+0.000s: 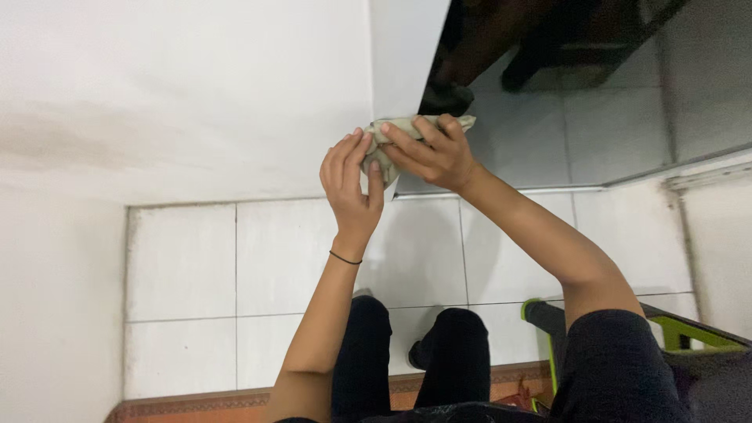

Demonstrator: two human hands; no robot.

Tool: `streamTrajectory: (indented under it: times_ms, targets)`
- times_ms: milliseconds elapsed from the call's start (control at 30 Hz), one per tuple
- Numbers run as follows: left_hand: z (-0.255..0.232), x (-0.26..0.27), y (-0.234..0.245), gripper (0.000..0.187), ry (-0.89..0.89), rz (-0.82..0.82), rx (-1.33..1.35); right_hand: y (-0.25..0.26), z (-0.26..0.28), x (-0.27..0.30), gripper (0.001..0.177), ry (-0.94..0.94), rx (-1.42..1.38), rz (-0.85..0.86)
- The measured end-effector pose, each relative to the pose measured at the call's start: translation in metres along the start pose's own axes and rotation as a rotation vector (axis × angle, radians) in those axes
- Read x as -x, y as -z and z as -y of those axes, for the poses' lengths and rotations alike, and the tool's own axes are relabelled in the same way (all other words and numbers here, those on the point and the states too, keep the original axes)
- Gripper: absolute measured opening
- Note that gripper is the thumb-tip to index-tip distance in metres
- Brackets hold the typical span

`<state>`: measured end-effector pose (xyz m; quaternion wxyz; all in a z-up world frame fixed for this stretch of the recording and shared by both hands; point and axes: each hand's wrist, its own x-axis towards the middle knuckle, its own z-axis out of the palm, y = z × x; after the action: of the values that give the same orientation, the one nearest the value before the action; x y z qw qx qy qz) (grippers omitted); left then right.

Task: The person sprays a cleaning solution onto a large mirror and wipes it with a cloth. They systematically clean the surface from top to bottom, moving around the mirror to reach different areas.

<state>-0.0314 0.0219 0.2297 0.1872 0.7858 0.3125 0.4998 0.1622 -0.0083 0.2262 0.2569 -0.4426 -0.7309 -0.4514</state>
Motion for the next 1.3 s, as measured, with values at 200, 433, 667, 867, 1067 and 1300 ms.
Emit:
streamTrajectory:
  times_ms: [200, 433, 667, 867, 1067, 1300]
  targets:
    - [-0.084, -0.087, 0.045, 0.038, -0.013, -0.04, 0.006, 0.061, -0.063, -0.103, 0.01, 0.0, 0.042, -0.055]
    - [-0.173, -0.172, 0.098, 0.041, -0.04, -0.068, 0.0, 0.131, -0.135, -0.213, 0.008, 0.029, 0.049, -0.095]
    - [-0.259, -0.246, 0.133, 0.044, -0.135, -0.088, 0.048, 0.207, -0.217, -0.298, 0.012, -0.04, 0.092, -0.212]
    - [-0.298, -0.252, 0.137, 0.046, -0.148, -0.054, 0.092, 0.232, -0.258, -0.281, 0.021, -0.245, 0.17, -0.251]
    - [-0.296, -0.18, 0.113, 0.045, -0.028, 0.085, 0.056, 0.213, -0.193, -0.167, 0.016, 0.027, 0.052, 0.204]
    - [-0.306, -0.151, 0.09, 0.045, -0.004, 0.17, 0.076, 0.243, -0.265, -0.15, 0.014, -0.089, 0.147, -0.006]
